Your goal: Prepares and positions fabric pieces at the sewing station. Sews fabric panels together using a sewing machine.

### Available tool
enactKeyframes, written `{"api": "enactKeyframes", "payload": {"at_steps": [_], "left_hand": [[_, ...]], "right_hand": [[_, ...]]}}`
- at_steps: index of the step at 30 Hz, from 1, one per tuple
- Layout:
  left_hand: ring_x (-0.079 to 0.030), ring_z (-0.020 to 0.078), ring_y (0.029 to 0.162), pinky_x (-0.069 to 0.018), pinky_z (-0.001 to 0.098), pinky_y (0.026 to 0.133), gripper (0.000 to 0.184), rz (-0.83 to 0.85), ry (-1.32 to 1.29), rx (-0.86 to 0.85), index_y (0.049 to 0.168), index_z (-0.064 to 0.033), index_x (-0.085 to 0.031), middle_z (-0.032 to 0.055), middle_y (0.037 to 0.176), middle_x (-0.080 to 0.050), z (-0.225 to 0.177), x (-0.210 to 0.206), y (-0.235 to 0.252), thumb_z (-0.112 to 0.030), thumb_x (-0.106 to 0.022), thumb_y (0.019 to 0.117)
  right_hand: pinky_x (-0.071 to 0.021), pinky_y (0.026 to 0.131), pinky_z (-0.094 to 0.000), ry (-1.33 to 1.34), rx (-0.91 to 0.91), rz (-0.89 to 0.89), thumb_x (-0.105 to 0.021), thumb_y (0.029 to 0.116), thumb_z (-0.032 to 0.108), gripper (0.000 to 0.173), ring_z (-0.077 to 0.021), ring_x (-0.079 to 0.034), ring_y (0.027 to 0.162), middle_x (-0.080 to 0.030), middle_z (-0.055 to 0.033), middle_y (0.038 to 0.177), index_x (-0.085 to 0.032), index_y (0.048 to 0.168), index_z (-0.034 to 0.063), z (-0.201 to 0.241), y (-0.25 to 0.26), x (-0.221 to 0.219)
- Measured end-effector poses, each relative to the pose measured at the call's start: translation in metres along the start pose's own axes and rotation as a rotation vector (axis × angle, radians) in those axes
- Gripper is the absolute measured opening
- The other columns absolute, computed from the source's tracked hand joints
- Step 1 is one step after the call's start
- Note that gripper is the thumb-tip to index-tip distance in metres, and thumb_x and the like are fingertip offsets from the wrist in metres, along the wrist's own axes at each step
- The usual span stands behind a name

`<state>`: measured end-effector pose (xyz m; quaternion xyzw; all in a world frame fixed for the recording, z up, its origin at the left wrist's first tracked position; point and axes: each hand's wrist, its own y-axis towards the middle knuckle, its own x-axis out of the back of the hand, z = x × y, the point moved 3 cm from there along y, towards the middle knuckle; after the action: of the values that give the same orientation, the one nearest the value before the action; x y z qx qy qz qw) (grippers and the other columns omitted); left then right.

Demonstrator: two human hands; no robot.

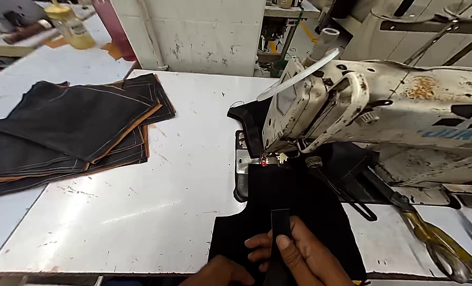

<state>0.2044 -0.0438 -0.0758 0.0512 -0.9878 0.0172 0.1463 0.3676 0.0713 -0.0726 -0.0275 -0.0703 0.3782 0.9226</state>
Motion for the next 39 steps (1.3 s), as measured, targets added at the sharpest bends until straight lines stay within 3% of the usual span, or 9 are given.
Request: {"api": "enactKeyframes", "payload": {"at_steps": [2, 6, 8, 10, 13, 19, 24, 31, 39], "left_hand": [[-0.068, 0.0126, 0.079, -0.0610, 0.0297, 0.071, 0.018, -0.068, -0.022, 0.020, 0.107, -0.0006, -0.072, 0.0082, 0.098, -0.070, 0.007, 0.004, 0.010, -0.015, -0.071, 0.0973], [-0.070, 0.0100, 0.086, -0.0628, 0.0279, 0.074, 0.019, -0.183, 0.042, 0.018, 0.116, -0.0068, -0.072, 0.0033, 0.109, -0.071, 0.021, 0.010, 0.034, -0.012, -0.069, 0.0971], [-0.070, 0.0074, 0.090, -0.0620, 0.0245, 0.077, 0.023, -0.209, 0.152, 0.001, 0.119, -0.0088, -0.071, 0.0017, 0.113, -0.071, 0.027, 0.012, 0.046, -0.014, -0.068, 0.0972], [-0.068, 0.0046, 0.088, -0.0588, 0.0203, 0.074, 0.024, -0.244, 0.262, -0.024, 0.119, -0.0091, -0.071, 0.0006, 0.109, -0.072, 0.029, 0.013, 0.053, -0.017, -0.068, 0.0964], [-0.066, 0.0035, 0.081, -0.0570, 0.0189, 0.069, 0.022, -0.240, 0.302, -0.016, 0.115, -0.0083, -0.072, 0.0008, 0.103, -0.072, 0.030, 0.014, 0.054, -0.019, -0.070, 0.0957], [-0.068, 0.0105, 0.084, -0.0582, 0.0247, 0.072, 0.020, -0.155, 0.280, 0.005, 0.112, -0.0015, -0.072, 0.0100, 0.102, -0.072, 0.018, 0.015, 0.038, -0.014, -0.070, 0.0965], [-0.070, 0.0144, 0.088, -0.0619, 0.0273, 0.075, 0.029, -0.245, 0.271, 0.028, 0.118, 0.0050, -0.067, 0.0169, 0.110, -0.068, 0.020, 0.019, 0.027, -0.014, -0.072, 0.0959], [-0.070, 0.0136, 0.089, -0.0647, 0.0272, 0.075, 0.044, -0.342, 0.183, 0.049, 0.124, 0.0112, -0.059, 0.0181, 0.113, -0.061, 0.027, 0.019, 0.021, -0.008, -0.078, 0.0896], [-0.070, 0.0126, 0.086, -0.0652, 0.0265, 0.073, 0.031, -0.419, 0.167, 0.022, 0.119, 0.0119, -0.061, 0.0172, 0.110, -0.060, 0.031, 0.018, 0.016, -0.002, -0.070, 0.0931]], "right_hand": [[-0.0644, 0.086, -0.0362, -0.191, 0.060, -0.039, -0.039, 0.1121, 0.022, 0.026, -0.0140, -0.074, 0.102, -0.075, 0.0006, 0.117, -0.059, 0.119, 0.0080, -0.002, 0.016, 0.012], [-0.0589, 0.065, -0.0282, -0.506, 0.092, -0.254, -0.059, 0.1022, 0.038, 0.020, -0.0070, -0.066, 0.077, -0.069, 0.0082, 0.097, -0.073, 0.100, 0.0230, -0.015, 0.057, 0.035], [-0.0594, 0.060, -0.0283, -0.588, 0.048, -0.292, -0.066, 0.0984, 0.036, 0.015, -0.0081, -0.066, 0.070, -0.068, 0.0076, 0.089, -0.072, 0.103, 0.0236, -0.017, 0.073, 0.043], [-0.0624, 0.062, -0.0266, -0.622, 0.023, -0.311, -0.070, 0.0961, 0.033, 0.024, -0.0060, -0.070, 0.072, -0.073, 0.0095, 0.090, -0.071, 0.118, 0.0237, -0.018, 0.082, 0.046], [-0.0626, 0.059, -0.0263, -0.583, -0.001, -0.309, -0.072, 0.0956, 0.031, 0.028, -0.0067, -0.071, 0.070, -0.075, 0.0115, 0.088, -0.065, 0.122, 0.0254, -0.021, 0.082, 0.046], [-0.0607, 0.052, -0.0238, -0.544, 0.017, -0.356, -0.073, 0.0927, 0.037, 0.018, -0.0075, -0.071, 0.063, -0.074, 0.0109, 0.080, -0.068, 0.105, 0.0246, -0.032, 0.070, 0.043], [-0.0613, 0.051, -0.0243, -0.476, 0.028, -0.391, -0.075, 0.0913, 0.034, 0.017, -0.0092, -0.071, 0.064, -0.075, 0.0087, 0.082, -0.071, 0.105, 0.0235, -0.034, 0.069, 0.043], [-0.0626, 0.049, -0.0274, -0.421, 0.035, -0.402, -0.075, 0.0910, 0.030, 0.018, -0.0141, -0.072, 0.061, -0.074, 0.0037, 0.081, -0.070, 0.105, 0.0191, -0.034, 0.071, 0.044], [-0.0636, 0.050, -0.0282, -0.380, 0.028, -0.418, -0.078, 0.0896, 0.026, 0.020, -0.0167, -0.073, 0.062, -0.075, 0.0004, 0.080, -0.069, 0.105, 0.0155, -0.032, 0.071, 0.044]]}}
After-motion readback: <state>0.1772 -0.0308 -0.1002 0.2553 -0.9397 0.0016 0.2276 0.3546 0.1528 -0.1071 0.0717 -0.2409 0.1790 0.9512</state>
